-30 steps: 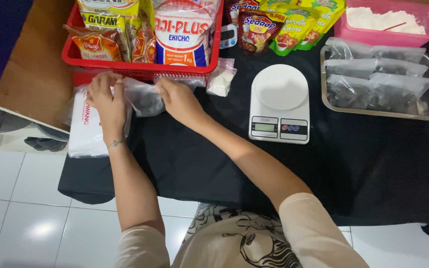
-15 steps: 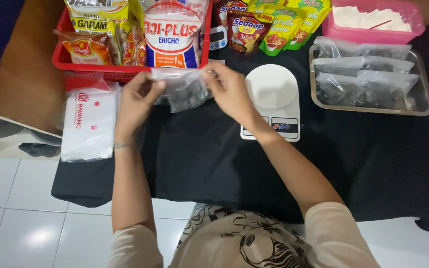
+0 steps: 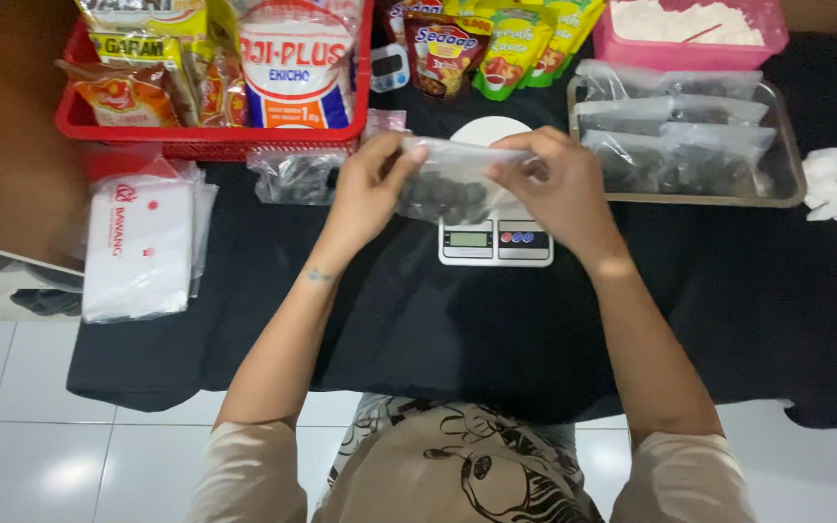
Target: Packaging and weighing small food items into plastic bags
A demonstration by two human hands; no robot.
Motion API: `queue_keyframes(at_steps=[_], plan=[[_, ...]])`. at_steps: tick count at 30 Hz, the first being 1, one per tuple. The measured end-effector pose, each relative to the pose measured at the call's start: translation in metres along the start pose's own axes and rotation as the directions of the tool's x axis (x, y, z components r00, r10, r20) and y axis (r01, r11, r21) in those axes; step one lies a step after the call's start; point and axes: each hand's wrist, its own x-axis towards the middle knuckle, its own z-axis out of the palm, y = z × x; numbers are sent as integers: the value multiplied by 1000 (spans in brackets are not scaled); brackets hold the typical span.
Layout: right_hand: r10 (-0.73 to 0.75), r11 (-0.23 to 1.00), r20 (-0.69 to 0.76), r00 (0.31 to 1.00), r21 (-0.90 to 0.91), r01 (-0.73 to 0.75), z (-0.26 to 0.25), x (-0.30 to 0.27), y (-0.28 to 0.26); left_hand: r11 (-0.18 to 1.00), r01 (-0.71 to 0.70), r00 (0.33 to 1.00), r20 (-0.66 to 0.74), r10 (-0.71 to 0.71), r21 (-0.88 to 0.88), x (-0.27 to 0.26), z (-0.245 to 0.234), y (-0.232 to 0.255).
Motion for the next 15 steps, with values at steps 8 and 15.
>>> queue_keyframes(at_steps=[8,15], plan=[[-98,973,-144,985,-223,64,-41,4,52,986,66,997,-33,-72,-155,31,62,29],[120,990,-152,981,-54,-129,-23,4,102,999,-9,999,-49,8,-38,29,76,32]])
